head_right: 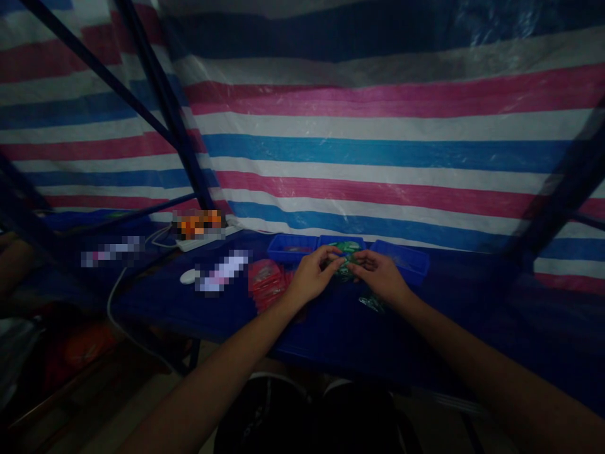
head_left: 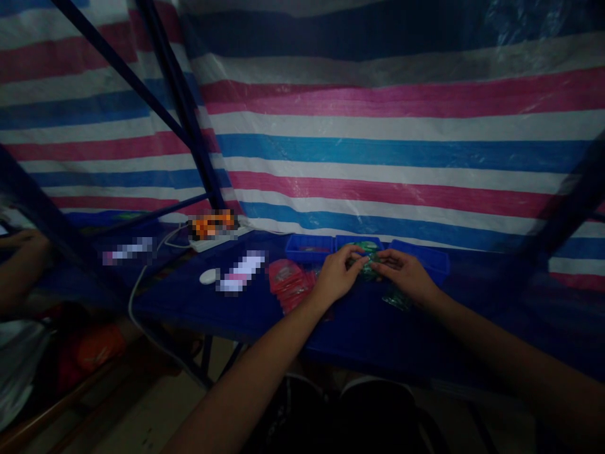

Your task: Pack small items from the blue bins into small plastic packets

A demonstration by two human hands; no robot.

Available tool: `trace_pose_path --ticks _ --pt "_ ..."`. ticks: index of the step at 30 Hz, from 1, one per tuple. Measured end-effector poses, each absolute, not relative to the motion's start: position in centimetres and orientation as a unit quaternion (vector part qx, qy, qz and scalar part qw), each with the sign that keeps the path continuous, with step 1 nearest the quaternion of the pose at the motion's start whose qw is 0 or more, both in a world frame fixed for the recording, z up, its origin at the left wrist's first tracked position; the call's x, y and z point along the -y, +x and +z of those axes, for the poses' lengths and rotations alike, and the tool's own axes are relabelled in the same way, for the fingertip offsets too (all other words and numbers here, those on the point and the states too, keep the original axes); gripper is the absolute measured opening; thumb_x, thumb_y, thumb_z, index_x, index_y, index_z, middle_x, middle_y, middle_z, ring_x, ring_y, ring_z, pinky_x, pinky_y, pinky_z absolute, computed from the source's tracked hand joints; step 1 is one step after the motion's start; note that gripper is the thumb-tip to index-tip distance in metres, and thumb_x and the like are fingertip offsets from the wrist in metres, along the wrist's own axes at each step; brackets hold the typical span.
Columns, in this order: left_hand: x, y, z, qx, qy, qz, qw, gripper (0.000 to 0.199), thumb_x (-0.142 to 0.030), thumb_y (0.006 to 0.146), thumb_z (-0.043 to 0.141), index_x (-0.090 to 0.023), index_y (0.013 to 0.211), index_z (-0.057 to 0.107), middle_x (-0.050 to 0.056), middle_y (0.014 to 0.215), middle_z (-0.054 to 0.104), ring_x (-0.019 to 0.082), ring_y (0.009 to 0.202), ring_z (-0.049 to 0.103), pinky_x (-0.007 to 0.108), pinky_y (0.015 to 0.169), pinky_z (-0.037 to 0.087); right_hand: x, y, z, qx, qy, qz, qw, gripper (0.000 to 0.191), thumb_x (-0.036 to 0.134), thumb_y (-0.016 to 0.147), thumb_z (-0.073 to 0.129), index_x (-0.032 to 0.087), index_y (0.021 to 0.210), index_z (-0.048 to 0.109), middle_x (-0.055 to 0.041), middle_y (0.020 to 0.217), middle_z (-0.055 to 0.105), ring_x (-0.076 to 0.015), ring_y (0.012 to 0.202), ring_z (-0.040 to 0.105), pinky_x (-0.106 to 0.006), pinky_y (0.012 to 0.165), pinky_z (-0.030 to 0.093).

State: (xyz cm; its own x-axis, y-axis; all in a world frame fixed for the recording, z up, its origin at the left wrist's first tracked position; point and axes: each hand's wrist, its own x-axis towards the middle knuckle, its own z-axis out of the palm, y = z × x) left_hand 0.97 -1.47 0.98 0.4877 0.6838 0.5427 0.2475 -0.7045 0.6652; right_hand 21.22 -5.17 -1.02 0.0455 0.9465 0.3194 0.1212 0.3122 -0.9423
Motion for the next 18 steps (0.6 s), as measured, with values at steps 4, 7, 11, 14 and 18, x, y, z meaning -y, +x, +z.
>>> trace_pose_path --ticks 4,7,11,14,18 --pt "1.8 0.9 1.2 -0.27 0.839 0.44 0.17 0.02 -0.027 0.098 0.059 -0.021 0.116 0.065 0.008 0.119 0.068 0.021 0.111 0.065 0.039 0.102 0.052 4.9 21.7 -1.1 0.555 -0.468 0.347 0.594 0.043 0.052 0.074 0.083 0.021 0.098 0.065 -0.003 0.087 0.073 -0.0165 0.062 0.068 -0.033 0.062 0.059" --pt "2.1 1.0 1.2 -0.246 0.862 0.421 0.139 0.022 -0.032 0.097 0.061 -0.021 0.115 0.068 0.009 0.121 0.065 0.023 0.119 0.061 0.041 0.108 0.049 4.8 22.0 -1.0 0.558 -0.476 0.311 0.605 0.045 0.055 0.075 0.082 0.022 0.098 0.063 -0.0025 0.085 0.073 -0.0172 0.06 0.068 -0.033 0.06 0.059" --pt "2.0 1.1 1.0 -0.243 0.876 0.388 0.151 0.04 -0.041 0.091 0.071 -0.02 0.125 0.065 0.01 0.122 0.067 0.024 0.113 0.063 0.04 0.102 0.052 5.4 21.4 -0.2 0.578 -0.462 0.324 0.589 0.045 0.057 0.075 0.081 0.023 0.101 0.066 -0.0061 0.093 0.076 -0.0234 0.08 0.074 -0.038 0.071 0.063" --pt "1.7 1.1 0.8 -0.269 0.869 0.39 0.141 0.029 -0.031 0.094 0.066 -0.018 0.12 0.066 0.009 0.116 0.069 0.023 0.107 0.065 0.038 0.098 0.052 6.0 20.8 0.5 0.6 -0.434 0.365 0.565 0.044 0.058 0.081 0.076 0.022 0.106 0.069 -0.0087 0.104 0.077 -0.0241 0.087 0.075 -0.041 0.079 0.063" --pt "1.4 1.0 1.0 -0.291 0.864 0.386 0.137 0.019 -0.025 0.098 0.058 -0.017 0.112 0.068 0.008 0.106 0.072 0.022 0.097 0.067 0.037 0.094 0.053 5.9 20.8 0.2 0.608 -0.454 0.305 0.575 0.042 0.057 0.084 0.073 0.022 0.106 0.07 -0.0082 0.101 0.075 -0.0188 0.073 0.071 -0.038 0.072 0.062"
